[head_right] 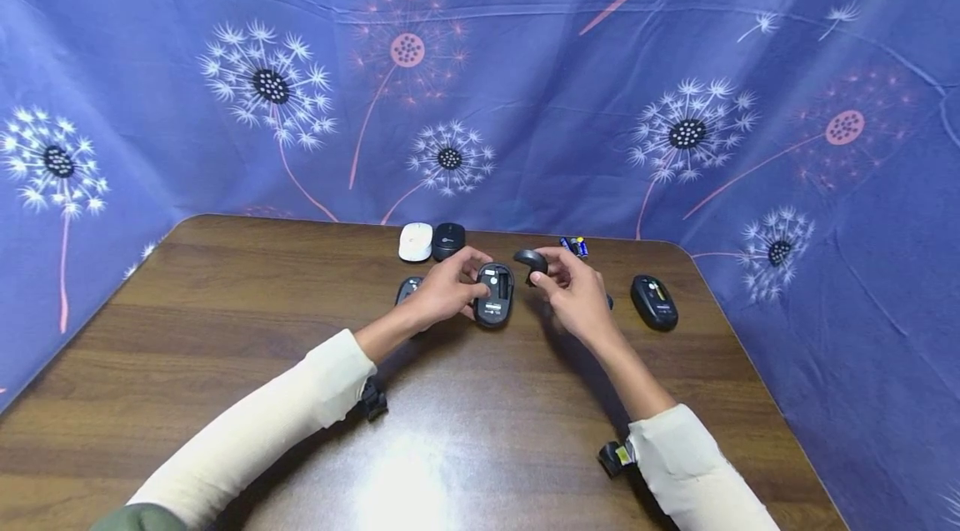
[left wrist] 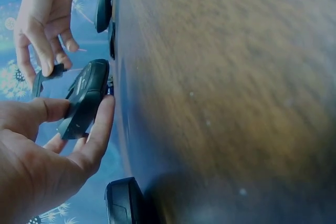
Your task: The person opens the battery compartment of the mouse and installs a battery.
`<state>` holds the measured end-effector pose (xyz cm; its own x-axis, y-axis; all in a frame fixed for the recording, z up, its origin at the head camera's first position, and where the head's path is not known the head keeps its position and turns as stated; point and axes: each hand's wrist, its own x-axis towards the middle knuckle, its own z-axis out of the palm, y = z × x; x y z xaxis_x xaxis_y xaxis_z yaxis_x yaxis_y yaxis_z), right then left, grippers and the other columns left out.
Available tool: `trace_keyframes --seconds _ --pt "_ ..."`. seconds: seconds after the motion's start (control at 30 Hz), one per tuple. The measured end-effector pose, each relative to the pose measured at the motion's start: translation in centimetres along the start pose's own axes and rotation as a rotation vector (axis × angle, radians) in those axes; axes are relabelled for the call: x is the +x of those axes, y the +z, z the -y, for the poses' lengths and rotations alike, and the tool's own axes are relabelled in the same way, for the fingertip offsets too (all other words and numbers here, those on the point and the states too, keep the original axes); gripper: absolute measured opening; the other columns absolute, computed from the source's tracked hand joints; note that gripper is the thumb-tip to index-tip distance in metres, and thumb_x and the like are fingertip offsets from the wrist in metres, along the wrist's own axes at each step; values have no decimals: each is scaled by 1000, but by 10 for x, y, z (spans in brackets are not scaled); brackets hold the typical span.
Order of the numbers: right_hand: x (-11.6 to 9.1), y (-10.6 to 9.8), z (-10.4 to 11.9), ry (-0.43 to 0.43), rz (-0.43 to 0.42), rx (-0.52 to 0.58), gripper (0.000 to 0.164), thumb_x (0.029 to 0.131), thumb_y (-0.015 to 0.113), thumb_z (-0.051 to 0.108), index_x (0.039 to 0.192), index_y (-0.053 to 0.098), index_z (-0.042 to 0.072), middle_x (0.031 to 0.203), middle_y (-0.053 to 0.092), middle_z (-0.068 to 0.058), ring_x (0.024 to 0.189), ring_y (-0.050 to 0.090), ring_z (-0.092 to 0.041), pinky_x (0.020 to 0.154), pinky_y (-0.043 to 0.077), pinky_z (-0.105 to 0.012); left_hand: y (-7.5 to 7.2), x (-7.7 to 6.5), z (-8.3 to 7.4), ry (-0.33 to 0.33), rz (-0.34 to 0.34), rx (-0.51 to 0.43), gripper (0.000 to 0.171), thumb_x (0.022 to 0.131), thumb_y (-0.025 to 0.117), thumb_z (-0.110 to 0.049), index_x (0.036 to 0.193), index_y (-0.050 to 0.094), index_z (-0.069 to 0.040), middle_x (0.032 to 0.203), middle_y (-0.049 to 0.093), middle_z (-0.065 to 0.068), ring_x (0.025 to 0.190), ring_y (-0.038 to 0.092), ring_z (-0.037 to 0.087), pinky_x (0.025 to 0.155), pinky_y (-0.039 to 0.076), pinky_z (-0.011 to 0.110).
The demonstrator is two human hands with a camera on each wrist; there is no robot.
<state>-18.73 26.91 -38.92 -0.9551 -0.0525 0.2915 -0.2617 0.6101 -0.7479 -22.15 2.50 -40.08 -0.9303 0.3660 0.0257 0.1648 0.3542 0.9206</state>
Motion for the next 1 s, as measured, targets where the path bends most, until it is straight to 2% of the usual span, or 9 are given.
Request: trace_keyframes --seconds 0.2,0.33,0.43,0.63,0.83,1.0 --pt "-7 -16 -4 18 25 -16 41 108 78 16 148 69 11 111 84 -20 86 80 -25 74 71 -34 0 -3 -2 -30 15 27 44 104 75 -4 146 64 -9 116 72 17 92 75 25 66 73 38" --pt "-13 -27 -7 48 21 -43 46 106 81 17 150 68 11 111 85 -19 83 79 -17 69 67 -29 -1 -4 -2 -25 19 24 43 104 74 -3 146 64 -7 116 73 19 92 74 24 66 73 40" --pt "-17 -35 -11 63 20 -53 47 105 83 16 148 68 8 109 86 -20 82 80 -15 69 69 -30 -1 -5 -2 -22 20 17 43 104 74 -4 145 64 -8 115 74 18 92 74 24 66 73 41" --pt "-24 -51 -20 85 71 -61 47 104 82 11 147 65 1 107 85 -23 83 83 -16 72 72 -36 -2 -4 -5 -22 35 4 43 104 74 -4 145 64 -9 115 72 18 91 73 24 68 73 43" --pt "-28 -63 -25 166 108 -90 50 102 85 12 145 65 -4 102 86 -21 78 84 -23 70 72 -36 -2 -6 -5 -30 37 -6 43 104 72 -3 146 64 -8 114 70 18 90 72 23 69 74 44" --pt "-31 -70 -32 208 126 -94 51 102 85 11 144 63 -8 97 86 -19 75 83 -18 70 72 -34 -2 -8 -3 -34 32 -12 43 103 72 -2 145 64 -7 113 71 18 85 71 21 68 73 43"
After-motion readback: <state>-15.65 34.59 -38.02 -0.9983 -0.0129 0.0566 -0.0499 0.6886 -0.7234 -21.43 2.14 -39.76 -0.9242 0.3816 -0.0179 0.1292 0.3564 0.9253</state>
